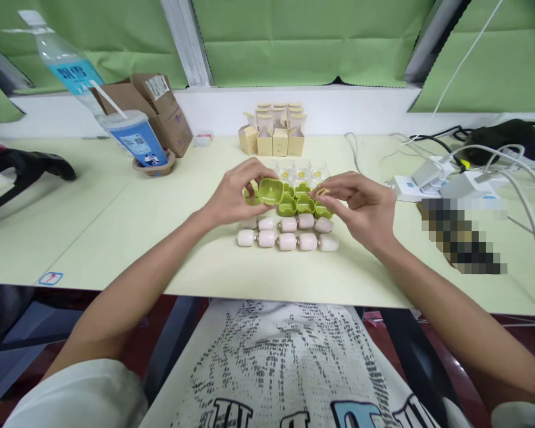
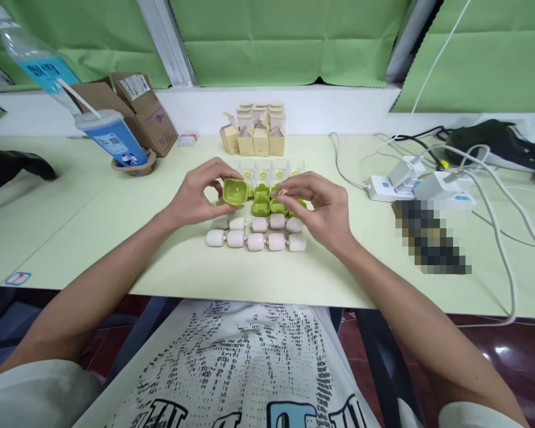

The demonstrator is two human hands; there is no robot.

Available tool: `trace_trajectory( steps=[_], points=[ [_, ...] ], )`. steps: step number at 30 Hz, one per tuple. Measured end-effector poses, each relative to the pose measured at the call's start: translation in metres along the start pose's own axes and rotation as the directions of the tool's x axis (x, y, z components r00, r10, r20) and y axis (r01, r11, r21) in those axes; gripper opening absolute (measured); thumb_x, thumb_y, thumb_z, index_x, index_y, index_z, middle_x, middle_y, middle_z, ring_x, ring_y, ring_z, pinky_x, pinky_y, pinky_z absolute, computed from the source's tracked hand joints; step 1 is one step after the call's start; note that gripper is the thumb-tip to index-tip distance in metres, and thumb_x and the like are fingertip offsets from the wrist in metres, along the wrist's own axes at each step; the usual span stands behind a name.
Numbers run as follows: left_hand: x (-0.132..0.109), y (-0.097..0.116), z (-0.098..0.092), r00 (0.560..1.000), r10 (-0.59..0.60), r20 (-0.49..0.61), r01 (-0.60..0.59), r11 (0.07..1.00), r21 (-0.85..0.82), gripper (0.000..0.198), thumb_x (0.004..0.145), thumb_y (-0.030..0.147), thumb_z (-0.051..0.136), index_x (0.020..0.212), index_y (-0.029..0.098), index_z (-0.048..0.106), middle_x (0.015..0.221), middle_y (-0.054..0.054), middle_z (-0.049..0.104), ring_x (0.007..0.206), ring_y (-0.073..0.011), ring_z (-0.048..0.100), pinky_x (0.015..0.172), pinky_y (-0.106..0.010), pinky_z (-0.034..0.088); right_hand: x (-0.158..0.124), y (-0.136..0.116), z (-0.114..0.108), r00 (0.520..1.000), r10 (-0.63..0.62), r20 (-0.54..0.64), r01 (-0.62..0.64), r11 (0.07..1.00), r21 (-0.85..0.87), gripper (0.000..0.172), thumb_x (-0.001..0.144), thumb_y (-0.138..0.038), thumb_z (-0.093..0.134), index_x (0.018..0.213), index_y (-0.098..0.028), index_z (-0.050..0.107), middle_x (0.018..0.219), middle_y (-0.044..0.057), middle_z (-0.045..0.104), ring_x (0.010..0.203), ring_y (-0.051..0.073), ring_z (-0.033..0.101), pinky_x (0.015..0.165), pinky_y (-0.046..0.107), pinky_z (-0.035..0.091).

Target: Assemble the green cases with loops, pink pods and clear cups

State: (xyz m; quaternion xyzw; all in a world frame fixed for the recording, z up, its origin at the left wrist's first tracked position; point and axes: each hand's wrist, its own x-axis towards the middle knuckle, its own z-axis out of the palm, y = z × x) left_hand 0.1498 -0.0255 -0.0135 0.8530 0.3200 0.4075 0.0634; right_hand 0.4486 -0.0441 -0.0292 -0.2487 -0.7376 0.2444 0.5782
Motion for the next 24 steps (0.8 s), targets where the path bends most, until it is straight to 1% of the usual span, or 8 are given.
trace_trajectory(
  steps=[2,4,9,12,14,17,21,24],
  points=[
    [-0.002,0.013,0.009,0.998,0.050,0.047,-0.050,0.999,0.006,0.036,0.090,0.035,0.086,0.121,0.020,0.076,0.110,-0.008,0.074,0.091,-0.0181,0.068,0.072,-0.029,0.057,-0.005,-0.004,0.007,0.980,-0.197,0.031,0.199,0.978,-0.058,0.014,0.096,-0.024,0.090,0.108,-0.029,0.086,0.104,0.002,0.088,0.098,0.024,0.086,0.092,0.043,0.073],
    [-0.005,0.022,0.016,0.995,0.061,0.078,-0.062,0.998,0.003,0.035,0.092,0.035,0.082,0.123,0.022,0.074,0.112,-0.008,0.072,0.088,-0.0179,0.067,0.071,-0.030,0.057,-0.008,-0.005,0.012,0.928,-0.363,0.088,0.372,0.921,-0.119,0.019,0.097,-0.014,0.086,0.109,-0.029,0.085,0.105,0.001,0.089,0.099,0.022,0.087,0.090,0.040,0.074],
    [-0.010,0.032,0.029,0.989,0.084,0.123,-0.087,0.996,0.018,0.033,0.093,0.030,0.077,0.125,0.025,0.071,0.112,-0.007,0.070,0.091,-0.0189,0.067,0.073,-0.031,0.056,-0.016,0.002,0.018,0.780,-0.577,0.241,0.625,0.718,-0.304,0.026,0.100,-0.001,0.076,0.118,-0.020,0.080,0.116,0.010,0.088,0.103,0.020,0.086,0.084,0.032,0.075],
    [-0.012,0.033,0.032,0.989,0.085,0.120,-0.090,0.995,0.038,0.034,0.092,0.028,0.076,0.126,0.025,0.070,0.113,-0.007,0.070,0.089,-0.0183,0.067,0.070,-0.031,0.053,-0.018,0.003,0.014,0.707,-0.612,0.355,0.707,0.629,-0.323,0.031,0.103,-0.002,0.073,0.131,-0.016,0.075,0.123,0.016,0.086,0.110,0.024,0.084,0.085,0.039,0.075],
    [-0.013,0.034,0.033,0.989,0.094,0.115,-0.099,0.994,0.041,0.035,0.093,0.030,0.077,0.127,0.025,0.070,0.113,-0.006,0.070,0.087,-0.0176,0.066,0.071,-0.031,0.054,-0.016,0.001,0.010,0.664,-0.615,0.424,0.747,0.571,-0.341,0.031,0.104,-0.003,0.071,0.131,-0.017,0.073,0.121,0.016,0.086,0.106,0.026,0.082,0.080,0.042,0.073],
    [-0.013,0.034,0.035,0.987,0.112,0.113,-0.117,0.992,0.044,0.035,0.093,0.033,0.079,0.125,0.023,0.069,0.114,-0.007,0.071,0.089,-0.0181,0.067,0.075,-0.032,0.055,-0.013,-0.002,0.006,0.632,-0.610,0.479,0.775,0.485,-0.405,0.025,0.103,-0.003,0.072,0.121,-0.020,0.074,0.115,0.014,0.086,0.093,0.025,0.076,0.070,0.041,0.066],
    [-0.015,0.034,0.038,0.985,0.129,0.115,-0.138,0.987,0.076,0.033,0.093,0.030,0.080,0.123,0.022,0.069,0.111,-0.006,0.071,0.089,-0.0178,0.067,0.073,-0.030,0.055,-0.009,-0.005,0.007,0.590,-0.595,0.545,0.805,0.388,-0.449,0.019,0.105,-0.003,0.069,0.110,-0.021,0.074,0.111,0.010,0.084,0.085,0.020,0.068,0.069,0.037,0.062],
    [-0.017,0.033,0.041,0.984,0.146,0.105,-0.156,0.983,0.097,0.036,0.092,0.026,0.079,0.126,0.021,0.069,0.114,-0.007,0.071,0.092,-0.0180,0.069,0.073,-0.029,0.055,-0.010,-0.005,0.009,0.557,-0.601,0.573,0.826,0.327,-0.459,0.015,0.104,-0.002,0.070,0.106,-0.016,0.073,0.103,0.012,0.082,0.082,0.020,0.065,0.067,0.036,0.060]
  ],
)
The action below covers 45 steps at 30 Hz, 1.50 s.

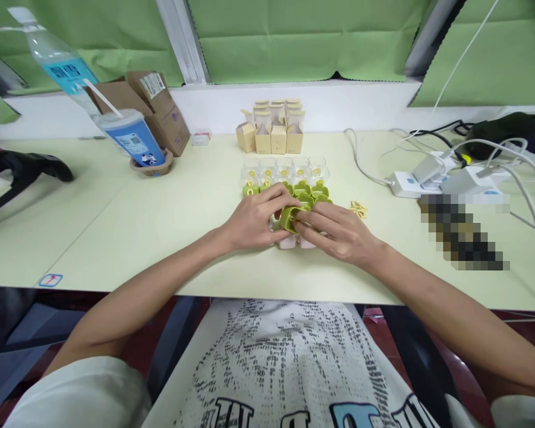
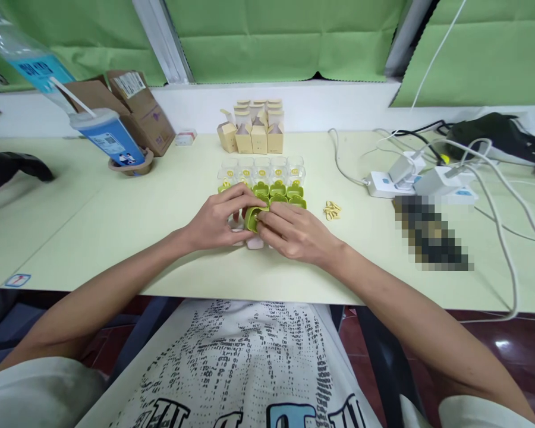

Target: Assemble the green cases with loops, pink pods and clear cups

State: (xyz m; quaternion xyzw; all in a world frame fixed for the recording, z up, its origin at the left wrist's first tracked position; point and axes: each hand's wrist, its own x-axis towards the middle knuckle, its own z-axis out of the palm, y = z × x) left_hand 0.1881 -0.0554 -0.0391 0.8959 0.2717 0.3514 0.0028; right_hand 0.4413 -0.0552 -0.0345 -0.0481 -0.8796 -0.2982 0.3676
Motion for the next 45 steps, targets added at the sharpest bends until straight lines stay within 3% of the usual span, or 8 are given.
trace_trajectory(
  steps=[11,18,23,27,36,41,45],
  points=[
    [0.000,-0.002,0.002,0.999,0.019,-0.030,-0.020,0.999,-0.025,0.036,0.093,0.025,0.080,0.128,0.021,0.073,0.112,-0.007,0.073,0.090,-0.0171,0.070,0.071,-0.028,0.058,0.000,-0.006,0.001,0.995,0.011,0.104,0.002,0.992,-0.127,0.015,0.106,-0.005,0.066,0.105,-0.017,0.074,0.094,0.010,0.076,0.082,0.022,0.061,0.065,0.037,0.058],
    [0.001,-0.005,0.001,0.999,0.048,-0.008,-0.048,0.997,-0.052,0.034,0.096,0.034,0.085,0.128,0.023,0.078,0.109,-0.006,0.073,0.091,-0.0176,0.071,0.073,-0.028,0.058,-0.006,-0.007,0.005,0.988,0.011,0.153,-0.006,0.999,-0.039,0.018,0.108,-0.006,0.062,0.112,-0.019,0.074,0.098,0.009,0.073,0.092,0.024,0.063,0.074,0.040,0.059],
    [0.003,-0.002,-0.003,0.999,0.025,-0.040,-0.030,0.991,-0.132,0.035,0.094,0.032,0.088,0.127,0.023,0.080,0.110,-0.006,0.075,0.080,-0.0139,0.067,0.071,-0.028,0.059,-0.002,-0.006,0.002,0.993,-0.009,0.114,0.021,0.994,-0.110,0.015,0.108,-0.006,0.063,0.110,-0.017,0.073,0.100,0.010,0.073,0.089,0.023,0.061,0.070,0.038,0.057],
    [0.005,0.000,-0.008,0.999,-0.015,-0.039,0.009,0.987,-0.158,0.034,0.090,0.032,0.091,0.122,0.024,0.082,0.105,-0.004,0.076,0.073,-0.0121,0.064,0.069,-0.028,0.058,-0.002,-0.006,0.001,0.993,0.026,0.114,-0.019,0.998,-0.064,0.018,0.109,-0.007,0.063,0.119,-0.019,0.072,0.106,0.011,0.074,0.091,0.023,0.063,0.072,0.039,0.059],
    [0.006,0.000,-0.002,0.997,-0.041,-0.059,0.026,0.970,-0.241,0.033,0.091,0.037,0.092,0.121,0.024,0.085,0.105,-0.005,0.079,0.077,-0.0132,0.067,0.069,-0.028,0.058,0.002,-0.008,-0.002,0.991,0.113,0.070,-0.118,0.991,0.068,0.020,0.106,-0.006,0.067,0.119,-0.020,0.072,0.109,0.011,0.079,0.087,0.021,0.066,0.067,0.038,0.058],
    [0.008,0.000,-0.004,0.996,-0.022,-0.089,-0.004,0.960,-0.281,0.037,0.091,0.041,0.094,0.124,0.026,0.085,0.108,-0.006,0.080,0.079,-0.0131,0.069,0.072,-0.029,0.060,0.009,-0.011,-0.004,0.990,0.141,-0.022,-0.141,0.990,-0.019,0.017,0.104,-0.002,0.068,0.109,-0.017,0.074,0.103,0.011,0.081,0.079,0.020,0.064,0.060,0.036,0.053],
    [0.007,0.000,-0.002,0.996,-0.024,-0.088,0.000,0.967,-0.255,0.033,0.095,0.041,0.089,0.124,0.026,0.085,0.108,-0.007,0.080,0.088,-0.0163,0.073,0.075,-0.031,0.062,0.008,-0.014,-0.004,0.989,0.150,-0.008,-0.150,0.986,-0.073,0.022,0.104,0.000,0.065,0.104,-0.020,0.075,0.104,0.007,0.083,0.081,0.019,0.065,0.057,0.033,0.050]
  ],
)
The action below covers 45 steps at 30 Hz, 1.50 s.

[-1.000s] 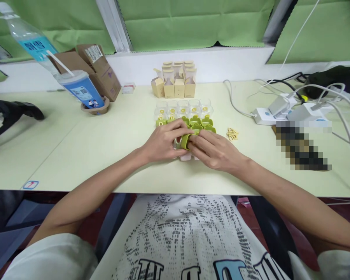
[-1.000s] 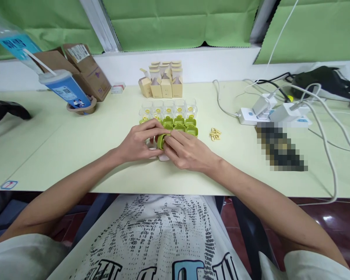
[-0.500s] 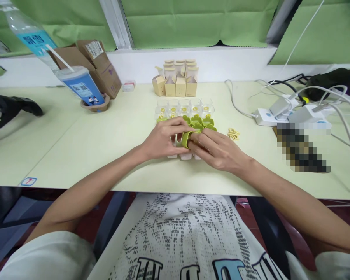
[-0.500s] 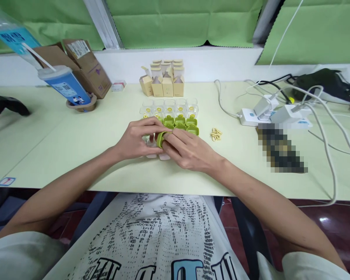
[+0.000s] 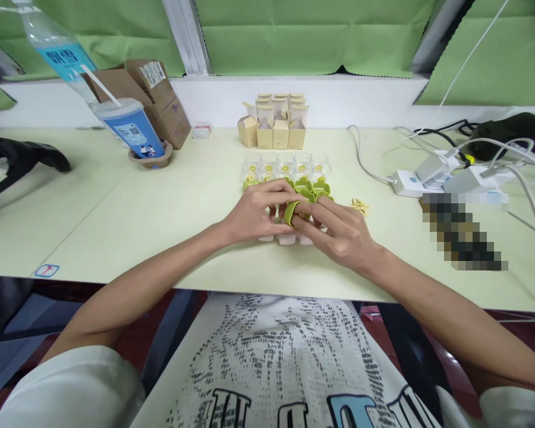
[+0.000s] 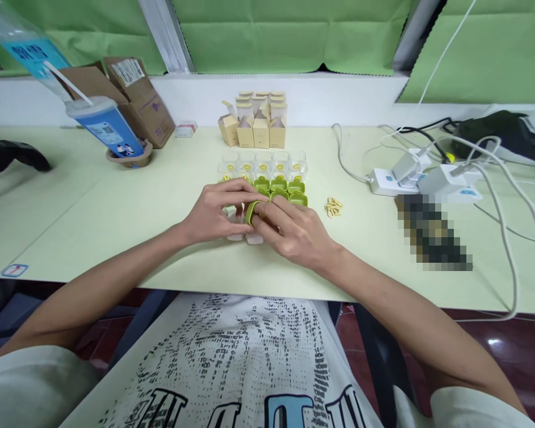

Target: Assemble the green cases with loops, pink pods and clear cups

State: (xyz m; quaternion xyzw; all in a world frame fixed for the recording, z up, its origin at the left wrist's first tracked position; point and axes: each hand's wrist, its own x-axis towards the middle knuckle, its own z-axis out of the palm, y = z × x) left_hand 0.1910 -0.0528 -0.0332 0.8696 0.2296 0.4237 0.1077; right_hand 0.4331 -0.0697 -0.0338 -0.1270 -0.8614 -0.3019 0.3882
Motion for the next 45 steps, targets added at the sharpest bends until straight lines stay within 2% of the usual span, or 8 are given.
trace_trajectory(
  steps=[11,16,20,23,25,30,42,45],
  points=[
    [0.001,0.000,0.000,0.992,0.120,-0.050,-0.119,0.993,0.021,0.046,0.094,0.052,0.092,0.130,0.026,0.083,0.105,-0.006,0.079,0.075,-0.0111,0.068,0.062,-0.023,0.057,-0.001,0.000,-0.006,1.000,0.009,-0.013,-0.009,1.000,0.012,0.024,0.104,-0.001,0.067,0.104,-0.023,0.075,0.105,0.003,0.087,0.079,0.016,0.072,0.052,0.033,0.045],
    [0.004,0.002,-0.002,0.992,0.116,-0.051,-0.118,0.993,-0.026,0.052,0.089,0.055,0.095,0.130,0.026,0.085,0.103,-0.005,0.079,0.077,-0.0115,0.070,0.064,-0.023,0.059,-0.006,0.012,0.001,0.995,0.009,-0.100,0.013,0.977,0.212,0.018,0.105,-0.004,0.071,0.115,-0.017,0.078,0.111,0.008,0.089,0.083,0.018,0.079,0.055,0.032,0.056],
    [0.006,0.000,-0.008,0.994,0.066,-0.090,-0.065,0.998,0.013,0.054,0.087,0.058,0.095,0.130,0.026,0.085,0.108,-0.007,0.081,0.085,-0.0147,0.073,0.065,-0.025,0.059,-0.008,0.020,0.001,0.978,0.138,-0.156,-0.070,0.922,0.381,0.030,0.105,-0.010,0.073,0.123,-0.033,0.082,0.118,0.000,0.090,0.084,0.017,0.083,0.064,0.033,0.066],
    [0.005,0.000,-0.013,0.993,0.007,-0.122,0.000,0.999,0.052,0.055,0.087,0.060,0.095,0.132,0.030,0.084,0.112,-0.007,0.081,0.087,-0.0156,0.074,0.065,-0.027,0.059,-0.006,0.016,-0.002,0.854,0.511,-0.099,-0.383,0.746,0.545,0.020,0.104,-0.025,0.079,0.122,-0.034,0.084,0.110,0.002,0.089,0.082,0.019,0.082,0.068,0.035,0.067],
    [0.005,0.001,-0.014,0.991,-0.002,-0.132,0.012,0.997,0.079,0.052,0.089,0.061,0.093,0.132,0.032,0.084,0.112,-0.006,0.081,0.090,-0.0170,0.074,0.067,-0.028,0.060,-0.002,0.010,-0.002,0.710,0.693,0.125,-0.570,0.463,0.679,0.027,0.100,-0.039,0.087,0.125,-0.029,0.083,0.107,0.004,0.087,0.084,0.019,0.081,0.068,0.034,0.068],
    [0.003,0.005,-0.008,0.996,0.014,-0.094,-0.003,0.993,0.121,0.047,0.095,0.061,0.087,0.134,0.035,0.083,0.111,-0.007,0.078,0.100,-0.0207,0.073,0.074,-0.033,0.062,0.007,0.004,0.003,0.540,0.568,0.621,-0.657,-0.177,0.733,0.046,0.085,-0.054,0.099,0.115,-0.023,0.082,0.098,0.003,0.085,0.076,0.016,0.079,0.066,0.030,0.068],
    [0.003,0.010,0.000,0.995,0.046,-0.089,-0.040,0.997,0.073,0.053,0.093,0.070,0.085,0.135,0.038,0.081,0.111,-0.005,0.073,0.100,-0.0210,0.072,0.078,-0.036,0.064,0.008,0.000,0.005,0.505,0.644,0.575,-0.610,-0.205,0.765,0.037,0.081,-0.051,0.102,0.099,-0.026,0.081,0.088,0.000,0.083,0.078,0.018,0.080,0.066,0.032,0.069],
    [0.004,0.012,0.002,0.992,-0.073,-0.101,0.070,0.997,-0.025,0.061,0.097,0.080,0.073,0.137,0.034,0.077,0.120,-0.008,0.073,0.106,-0.0227,0.074,0.080,-0.037,0.066,0.006,0.003,0.008,0.504,0.678,0.536,-0.581,-0.194,0.791,0.034,0.084,-0.051,0.100,0.099,-0.028,0.079,0.089,-0.001,0.082,0.076,0.018,0.078,0.064,0.033,0.068]
  ],
)
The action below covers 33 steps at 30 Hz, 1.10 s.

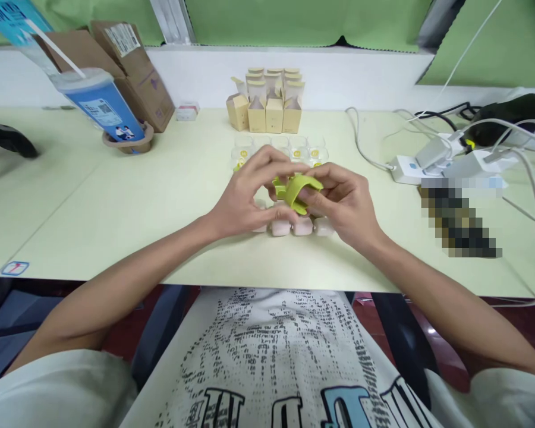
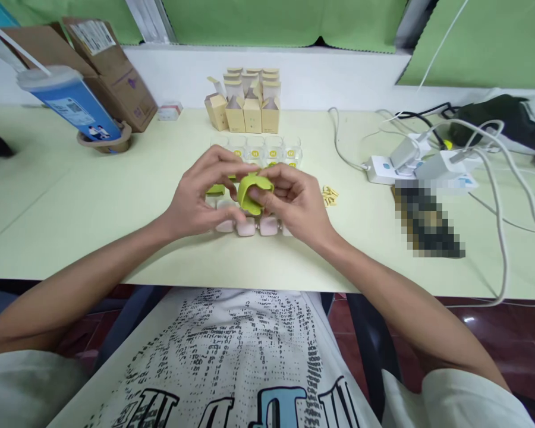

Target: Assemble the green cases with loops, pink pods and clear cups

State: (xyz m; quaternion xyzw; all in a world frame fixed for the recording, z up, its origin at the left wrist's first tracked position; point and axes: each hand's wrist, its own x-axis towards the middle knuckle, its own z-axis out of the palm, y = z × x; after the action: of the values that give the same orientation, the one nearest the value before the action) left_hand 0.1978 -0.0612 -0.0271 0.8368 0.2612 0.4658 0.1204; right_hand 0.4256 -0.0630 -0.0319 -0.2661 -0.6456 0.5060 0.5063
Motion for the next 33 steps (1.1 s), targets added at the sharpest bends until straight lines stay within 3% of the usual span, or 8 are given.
trace_trajectory(
  steps=[4,8,11,16,21,26,30,33],
  points=[
    [0.003,0.002,0.003,0.978,-0.204,0.040,0.207,0.964,-0.169,0.054,0.110,0.076,0.053,0.126,0.027,0.072,0.114,-0.008,0.076,0.101,-0.0190,0.076,0.080,-0.033,0.066,0.005,0.002,-0.006,1.000,-0.024,-0.016,0.024,0.999,0.024,0.034,0.087,-0.049,0.098,0.103,-0.030,0.073,0.088,-0.004,0.079,0.069,0.016,0.075,0.064,0.035,0.068],
    [0.006,0.004,0.005,0.957,-0.272,0.104,0.289,0.923,-0.252,0.049,0.110,0.071,0.060,0.105,0.023,0.066,0.097,-0.003,0.074,0.084,-0.0143,0.073,0.074,-0.029,0.063,0.006,0.001,-0.006,0.997,0.006,0.073,-0.009,0.999,0.031,0.042,0.086,-0.052,0.098,0.102,-0.031,0.065,0.084,-0.005,0.074,0.066,0.016,0.072,0.063,0.036,0.069],
    [0.008,0.006,0.002,0.956,-0.267,0.122,0.288,0.932,-0.221,0.052,0.107,0.074,0.063,0.098,0.022,0.064,0.093,-0.003,0.074,0.083,-0.0151,0.073,0.072,-0.030,0.062,0.004,-0.002,-0.003,0.995,-0.008,0.100,0.007,1.000,0.012,0.045,0.086,-0.056,0.098,0.098,-0.030,0.063,0.085,-0.004,0.074,0.066,0.016,0.070,0.062,0.034,0.068],
    [0.008,-0.001,-0.001,0.965,-0.239,0.109,0.253,0.957,-0.142,0.056,0.110,0.077,0.052,0.101,0.024,0.068,0.099,-0.003,0.078,0.092,-0.0186,0.079,0.073,-0.035,0.066,0.003,-0.007,0.000,0.995,-0.037,0.094,0.039,0.999,-0.020,0.043,0.085,-0.054,0.100,0.097,-0.031,0.064,0.085,-0.002,0.076,0.068,0.017,0.073,0.060,0.033,0.066],
    [0.007,-0.004,0.000,0.962,-0.257,0.089,0.263,0.963,-0.066,0.059,0.111,0.079,0.047,0.103,0.025,0.069,0.099,-0.003,0.079,0.095,-0.0199,0.080,0.072,-0.037,0.068,0.002,-0.011,0.002,0.997,-0.004,0.080,0.008,0.999,-0.050,0.047,0.084,-0.056,0.100,0.097,-0.031,0.062,0.083,-0.003,0.078,0.062,0.016,0.071,0.056,0.034,0.064],
    [0.008,-0.011,-0.010,0.973,-0.225,0.044,0.227,0.973,-0.047,0.057,0.108,0.079,0.055,0.105,0.024,0.071,0.101,-0.006,0.079,0.093,-0.0211,0.080,0.068,-0.037,0.069,0.001,-0.008,-0.002,0.996,0.060,0.060,-0.054,0.994,-0.099,0.047,0.086,-0.055,0.098,0.108,-0.032,0.064,0.090,-0.002,0.079,0.058,0.016,0.071,0.052,0.035,0.063],
    [0.012,-0.027,-0.029,0.971,-0.238,0.009,0.238,0.970,-0.050,0.059,0.106,0.081,0.057,0.110,0.024,0.071,0.112,-0.009,0.081,0.098,-0.0234,0.081,0.067,-0.037,0.068,0.005,-0.002,-0.011,0.998,-0.047,-0.037,0.039,0.981,-0.188,0.039,0.093,-0.051,0.091,0.117,-0.032,0.067,0.105,0.002,0.082,0.060,0.015,0.070,0.048,0.034,0.058],
    [0.014,-0.035,-0.041,0.970,-0.235,-0.067,0.236,0.972,0.009,0.051,0.109,0.072,0.062,0.107,0.022,0.071,0.107,-0.010,0.082,0.094,-0.0212,0.080,0.069,-0.034,0.066,0.008,-0.001,-0.020,0.985,-0.126,-0.117,0.094,0.964,-0.250,0.028,0.097,-0.046,0.086,0.112,-0.031,0.069,0.100,0.002,0.081,0.058,0.014,0.066,0.046,0.032,0.054]
  ],
)
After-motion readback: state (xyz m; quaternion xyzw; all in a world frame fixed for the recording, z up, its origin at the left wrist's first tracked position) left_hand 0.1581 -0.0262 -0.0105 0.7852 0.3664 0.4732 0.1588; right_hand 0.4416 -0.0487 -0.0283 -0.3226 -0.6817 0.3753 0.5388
